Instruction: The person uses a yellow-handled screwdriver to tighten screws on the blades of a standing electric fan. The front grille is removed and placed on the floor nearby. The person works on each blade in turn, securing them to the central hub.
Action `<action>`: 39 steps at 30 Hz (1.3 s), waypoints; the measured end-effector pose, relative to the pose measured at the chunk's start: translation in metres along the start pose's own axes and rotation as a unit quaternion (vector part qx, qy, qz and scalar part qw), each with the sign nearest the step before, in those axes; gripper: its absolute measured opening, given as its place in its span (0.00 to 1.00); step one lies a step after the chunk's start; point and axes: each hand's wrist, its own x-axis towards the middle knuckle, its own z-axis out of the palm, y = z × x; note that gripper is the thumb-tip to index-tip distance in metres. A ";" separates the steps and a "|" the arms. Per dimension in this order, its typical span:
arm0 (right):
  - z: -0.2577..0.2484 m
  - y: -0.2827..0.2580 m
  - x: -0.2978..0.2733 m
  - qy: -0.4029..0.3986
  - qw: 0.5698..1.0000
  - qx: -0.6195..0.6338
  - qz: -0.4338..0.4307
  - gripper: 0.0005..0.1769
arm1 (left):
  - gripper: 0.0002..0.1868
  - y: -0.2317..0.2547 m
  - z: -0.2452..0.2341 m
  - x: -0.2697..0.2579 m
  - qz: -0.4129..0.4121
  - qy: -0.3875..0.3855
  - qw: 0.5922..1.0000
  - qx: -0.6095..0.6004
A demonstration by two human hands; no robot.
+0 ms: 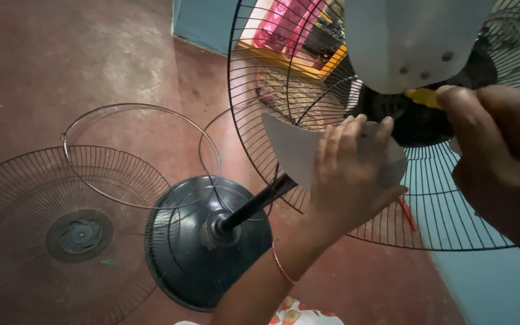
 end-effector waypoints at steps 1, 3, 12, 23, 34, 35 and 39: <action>0.000 -0.001 0.000 -0.003 1.000 -0.004 0.000 0.20 | 0.54 0.000 0.001 -0.001 -0.005 -0.006 1.000 0.008; 0.000 -0.004 0.000 -0.003 1.000 -0.009 0.000 0.21 | 0.53 0.000 0.003 -0.001 0.009 0.006 1.000 -0.008; -0.001 -0.002 -0.005 -0.043 0.999 0.029 -0.010 0.26 | 0.50 -0.015 0.005 0.006 0.033 -0.021 0.999 0.007; 0.008 -0.005 -0.005 -0.099 0.993 -0.014 -0.056 0.24 | 0.47 -0.015 0.003 0.004 0.018 -0.024 0.999 -0.013; 0.002 -0.026 0.029 -0.079 0.984 -0.144 -0.069 0.17 | 0.35 -0.003 0.018 -0.007 -0.001 0.067 0.998 -0.004; 0.001 -0.028 0.029 -0.071 0.984 -0.146 -0.072 0.18 | 0.34 -0.003 0.019 -0.007 -0.002 0.074 0.997 -0.002; 0.002 -0.032 0.032 -0.073 0.984 -0.132 -0.092 0.18 | 0.34 -0.003 0.021 -0.007 0.001 0.077 0.997 0.001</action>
